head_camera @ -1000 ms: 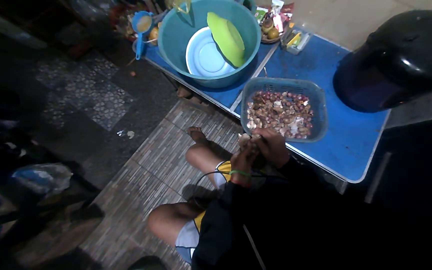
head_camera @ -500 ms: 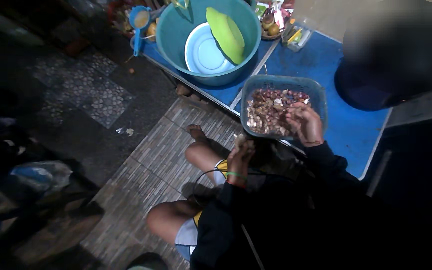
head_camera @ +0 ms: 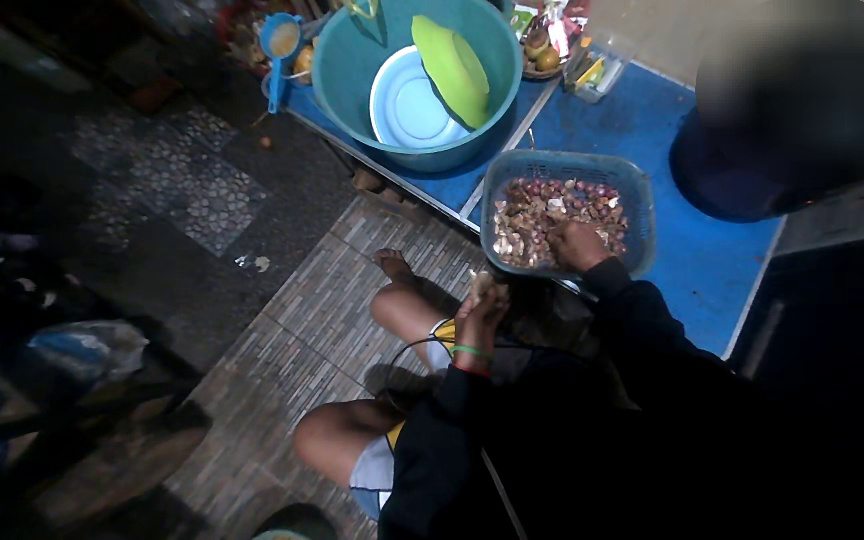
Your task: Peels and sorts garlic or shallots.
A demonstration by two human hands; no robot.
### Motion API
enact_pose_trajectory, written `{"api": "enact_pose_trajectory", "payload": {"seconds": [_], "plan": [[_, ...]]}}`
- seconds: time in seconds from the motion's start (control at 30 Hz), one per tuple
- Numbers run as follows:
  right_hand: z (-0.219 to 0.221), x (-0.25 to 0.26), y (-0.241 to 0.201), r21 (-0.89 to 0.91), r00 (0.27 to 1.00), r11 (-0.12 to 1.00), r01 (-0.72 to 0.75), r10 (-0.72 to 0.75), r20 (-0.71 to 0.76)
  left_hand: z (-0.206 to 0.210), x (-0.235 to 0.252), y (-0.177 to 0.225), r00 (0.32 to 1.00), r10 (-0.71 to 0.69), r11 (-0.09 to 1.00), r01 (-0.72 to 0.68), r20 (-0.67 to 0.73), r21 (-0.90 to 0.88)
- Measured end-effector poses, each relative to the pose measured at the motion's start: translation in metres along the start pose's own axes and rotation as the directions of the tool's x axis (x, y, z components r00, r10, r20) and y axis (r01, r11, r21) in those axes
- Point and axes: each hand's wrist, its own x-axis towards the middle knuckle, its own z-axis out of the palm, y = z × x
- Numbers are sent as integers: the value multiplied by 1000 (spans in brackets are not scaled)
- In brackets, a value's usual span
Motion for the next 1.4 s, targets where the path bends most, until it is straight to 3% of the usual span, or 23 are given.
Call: {"api": "enact_pose_trajectory", "payload": {"seconds": [0.27,0.37,0.6,0.7,0.8,0.93,1.03,1.2,1.4], "plan": [[7,6,-22,-260,993,962,-79,98,63,-1,-2,2,1000,-2,999,1,18,46],[11,6,-21,-267,992,961,-74,99,83,-1,0,0,1000,0,999,-1,12,53],[13,17,-5,-38,992,997,66,-61,112,-1,1,0,1000,4,998,-5,11,66],[3,26,-9,120,984,977,176,-174,-26,-1,2,-1,1000,-6,997,5,8,82],[1,41,-24,33,969,975,218,-212,-128,1,3,-2,1000,-9,995,9,6,103],[18,47,-38,-112,937,935,336,-344,-56,1,4,-2,1000,4,994,-5,4,108],[30,40,-38,-75,898,895,440,-437,51,1,5,-2,1000,-5,994,7,-19,110],[16,0,-39,95,853,880,465,-474,219,1,7,-5,1000,-15,992,18,-18,123],[7,-12,-36,207,836,848,488,-522,169,0,6,-3,1000,-7,994,8,-9,110]]}}
